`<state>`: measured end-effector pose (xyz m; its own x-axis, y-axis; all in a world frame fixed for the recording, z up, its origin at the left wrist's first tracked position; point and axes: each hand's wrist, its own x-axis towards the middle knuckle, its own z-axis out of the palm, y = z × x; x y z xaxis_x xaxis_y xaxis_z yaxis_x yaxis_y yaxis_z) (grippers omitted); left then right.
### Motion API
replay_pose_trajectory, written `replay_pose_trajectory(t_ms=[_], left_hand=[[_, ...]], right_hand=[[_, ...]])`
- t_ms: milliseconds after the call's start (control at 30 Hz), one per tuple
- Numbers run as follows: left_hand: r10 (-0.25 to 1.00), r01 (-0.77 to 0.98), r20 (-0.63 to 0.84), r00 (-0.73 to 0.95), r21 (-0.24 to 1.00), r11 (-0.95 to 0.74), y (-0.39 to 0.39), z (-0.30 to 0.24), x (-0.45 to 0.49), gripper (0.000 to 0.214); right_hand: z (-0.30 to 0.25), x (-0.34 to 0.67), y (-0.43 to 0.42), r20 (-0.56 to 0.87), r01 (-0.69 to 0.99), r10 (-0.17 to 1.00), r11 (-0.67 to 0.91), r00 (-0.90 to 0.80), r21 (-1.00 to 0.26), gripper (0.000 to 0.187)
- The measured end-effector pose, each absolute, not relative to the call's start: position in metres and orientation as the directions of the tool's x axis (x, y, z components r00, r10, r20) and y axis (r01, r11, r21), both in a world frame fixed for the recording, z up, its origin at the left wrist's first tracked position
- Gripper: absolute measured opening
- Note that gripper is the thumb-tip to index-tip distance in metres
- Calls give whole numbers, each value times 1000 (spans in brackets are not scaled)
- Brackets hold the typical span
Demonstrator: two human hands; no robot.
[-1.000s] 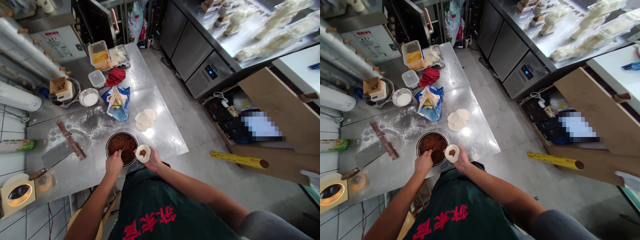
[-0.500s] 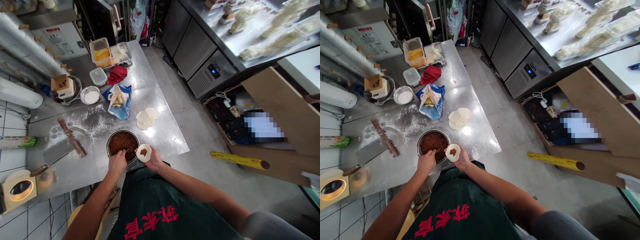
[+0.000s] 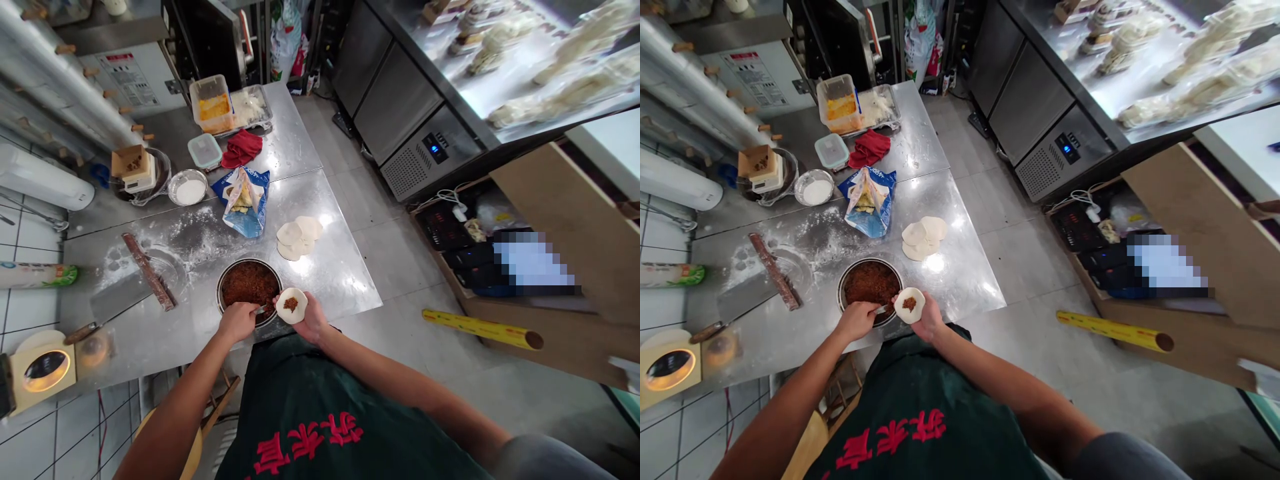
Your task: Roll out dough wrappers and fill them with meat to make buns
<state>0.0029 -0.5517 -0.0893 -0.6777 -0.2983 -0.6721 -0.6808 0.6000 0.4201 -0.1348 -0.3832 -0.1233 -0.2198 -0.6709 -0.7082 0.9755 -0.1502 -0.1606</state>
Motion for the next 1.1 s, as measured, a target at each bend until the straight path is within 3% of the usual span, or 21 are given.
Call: replay_pose_trajectory(t_ms=[200,400,467,533,600,667,767,967,1100], left_hand=[[-229,-729,-706,-671,568,383,-577,-84,19,36],[-405,-702,-687,-603,698,-139,-582,-56,25,54],[-549,-677,-576,-606,736,-26,-572,-44,18,49],[-690,-652,-346,-636,719,240,-558,-37,11,43],[-723,-630,-109,-682,590,505,-541,-34,6,45],[-672,-604,12,-740,428,673,-528,-32,7,55],[-584,-552,27,-811,297,779,-519,-24,13,66],[-602,-553,106,-791,298,778,-525,-7,9,69],[-530,-506,26,-848,262,822,-528,0,9,69]], right_hand=[[-105,-158,-391,-699,951,-645,-214,-309,-223,33],[-90,-162,-434,-749,954,-591,-194,-299,-228,27],[-85,-154,-455,-748,963,-606,-180,-270,-201,27],[-78,-146,-474,-726,969,-642,-189,-245,-159,28],[-70,-141,-487,-675,972,-703,-209,-225,-106,30],[-61,-141,-494,-615,972,-756,-215,-224,-90,32],[-49,-146,-492,-574,970,-782,-209,-243,-127,34],[-40,-148,-488,-534,968,-808,-213,-251,-133,37],[-41,-151,-486,-579,977,-787,-189,-214,-104,39]])
